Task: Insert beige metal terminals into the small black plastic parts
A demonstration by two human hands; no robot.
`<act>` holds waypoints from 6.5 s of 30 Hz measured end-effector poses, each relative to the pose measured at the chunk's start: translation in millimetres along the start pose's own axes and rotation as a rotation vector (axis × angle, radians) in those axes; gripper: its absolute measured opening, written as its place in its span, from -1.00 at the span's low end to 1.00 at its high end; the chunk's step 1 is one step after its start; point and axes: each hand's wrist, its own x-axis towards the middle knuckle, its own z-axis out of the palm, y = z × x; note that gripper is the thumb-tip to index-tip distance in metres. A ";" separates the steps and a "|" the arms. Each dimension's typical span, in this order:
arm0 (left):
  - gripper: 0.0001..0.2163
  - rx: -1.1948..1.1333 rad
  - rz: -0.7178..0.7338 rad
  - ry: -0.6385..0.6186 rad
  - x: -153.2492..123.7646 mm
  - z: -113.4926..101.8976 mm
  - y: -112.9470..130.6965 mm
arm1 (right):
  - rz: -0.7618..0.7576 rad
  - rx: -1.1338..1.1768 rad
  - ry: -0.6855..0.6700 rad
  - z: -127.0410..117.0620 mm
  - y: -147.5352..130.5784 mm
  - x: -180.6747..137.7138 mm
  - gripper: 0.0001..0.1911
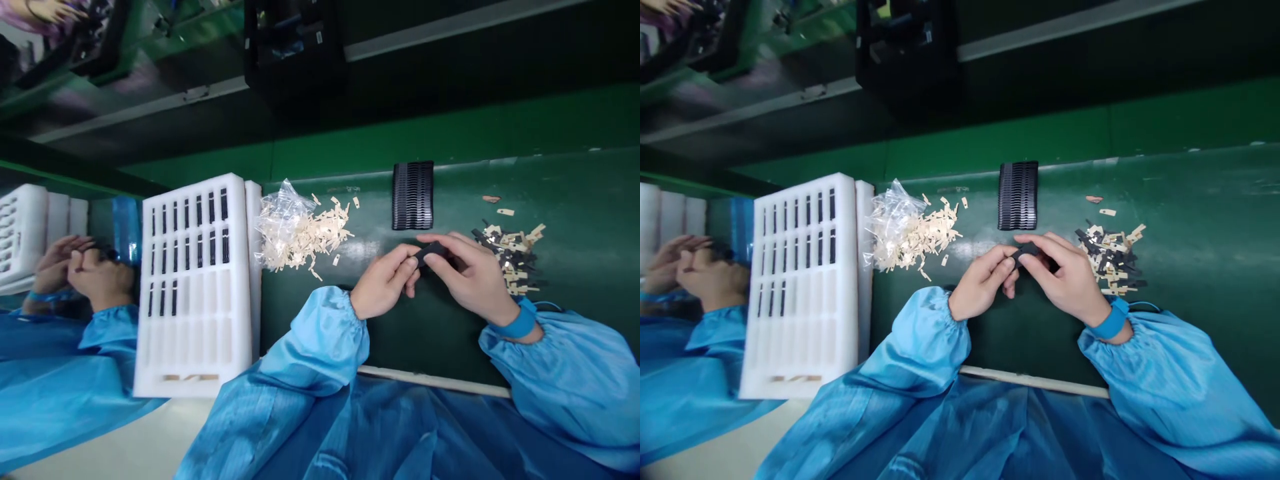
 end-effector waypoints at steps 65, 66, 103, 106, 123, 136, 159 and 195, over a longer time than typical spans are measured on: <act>-0.92 0.669 0.214 0.226 11.9 -17.5 -1.3 | 0.153 -0.857 -0.032 -67.2 21.0 3.4 -0.96; -0.90 0.610 0.175 0.234 12.0 -17.2 -1.6 | 0.133 -0.855 -0.023 -66.9 20.7 3.8 -0.93; -0.83 0.424 0.177 0.286 7.3 -4.7 2.5 | 0.459 0.431 -0.060 -7.2 -0.6 3.8 -0.68; -0.85 0.532 0.258 0.331 6.5 -6.3 0.2 | 0.465 0.457 -0.053 3.5 -4.4 1.6 -0.71; -0.90 0.730 0.196 0.398 8.6 -15.3 -1.4 | 0.316 0.125 0.056 10.5 2.7 -12.0 -0.75; -0.82 0.648 0.136 0.480 6.6 -49.1 11.4 | 0.331 0.200 0.081 7.5 6.5 -4.5 -0.79; -0.87 0.560 0.174 0.257 7.7 -15.8 -4.6 | -0.078 -0.171 0.021 10.3 2.7 -7.3 -0.92; -0.72 0.007 0.063 0.743 17.4 -12.9 -4.7 | 0.239 0.124 0.486 0.4 11.5 3.8 -0.75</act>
